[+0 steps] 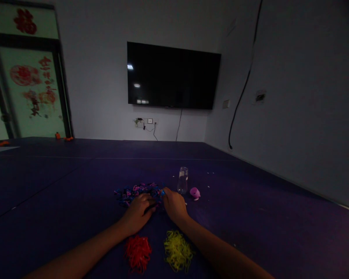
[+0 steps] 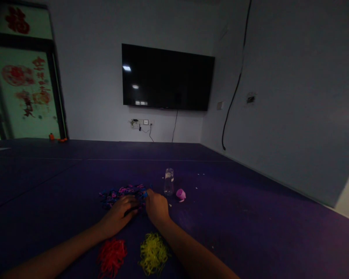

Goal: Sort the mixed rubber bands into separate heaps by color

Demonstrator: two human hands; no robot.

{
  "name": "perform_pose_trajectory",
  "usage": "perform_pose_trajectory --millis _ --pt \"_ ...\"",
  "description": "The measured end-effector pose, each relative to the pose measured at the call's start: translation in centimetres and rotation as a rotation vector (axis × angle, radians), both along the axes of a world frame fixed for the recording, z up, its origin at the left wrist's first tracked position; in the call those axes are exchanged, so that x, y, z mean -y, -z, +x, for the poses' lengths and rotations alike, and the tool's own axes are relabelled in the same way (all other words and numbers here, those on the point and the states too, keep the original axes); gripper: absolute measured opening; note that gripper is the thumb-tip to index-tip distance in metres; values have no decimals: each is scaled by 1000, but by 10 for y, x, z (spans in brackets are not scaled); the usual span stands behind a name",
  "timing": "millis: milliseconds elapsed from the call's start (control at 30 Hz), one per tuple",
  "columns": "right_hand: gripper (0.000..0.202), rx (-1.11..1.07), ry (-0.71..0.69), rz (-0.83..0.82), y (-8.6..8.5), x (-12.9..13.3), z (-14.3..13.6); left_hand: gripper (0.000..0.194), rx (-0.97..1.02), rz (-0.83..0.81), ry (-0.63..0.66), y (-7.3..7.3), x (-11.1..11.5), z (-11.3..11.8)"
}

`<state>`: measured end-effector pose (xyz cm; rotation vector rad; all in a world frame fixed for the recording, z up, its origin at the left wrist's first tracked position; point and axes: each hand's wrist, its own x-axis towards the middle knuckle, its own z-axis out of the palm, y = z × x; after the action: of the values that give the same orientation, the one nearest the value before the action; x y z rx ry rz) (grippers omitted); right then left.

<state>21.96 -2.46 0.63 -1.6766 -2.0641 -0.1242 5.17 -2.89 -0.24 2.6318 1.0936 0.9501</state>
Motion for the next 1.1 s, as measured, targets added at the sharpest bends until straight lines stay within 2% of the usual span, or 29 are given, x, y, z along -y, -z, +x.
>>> perform_pose_trajectory --millis 267,767,1100 --pt "19 -8 -3 -1 -3 3 -1 23 -28 14 -49 10 -5 -2" --pt "19 -9 14 -3 -1 1 -1 23 -53 -11 -26 6 -7 -1" --pt "20 -6 -28 -6 4 -4 1 26 -65 13 -56 8 -7 -1"
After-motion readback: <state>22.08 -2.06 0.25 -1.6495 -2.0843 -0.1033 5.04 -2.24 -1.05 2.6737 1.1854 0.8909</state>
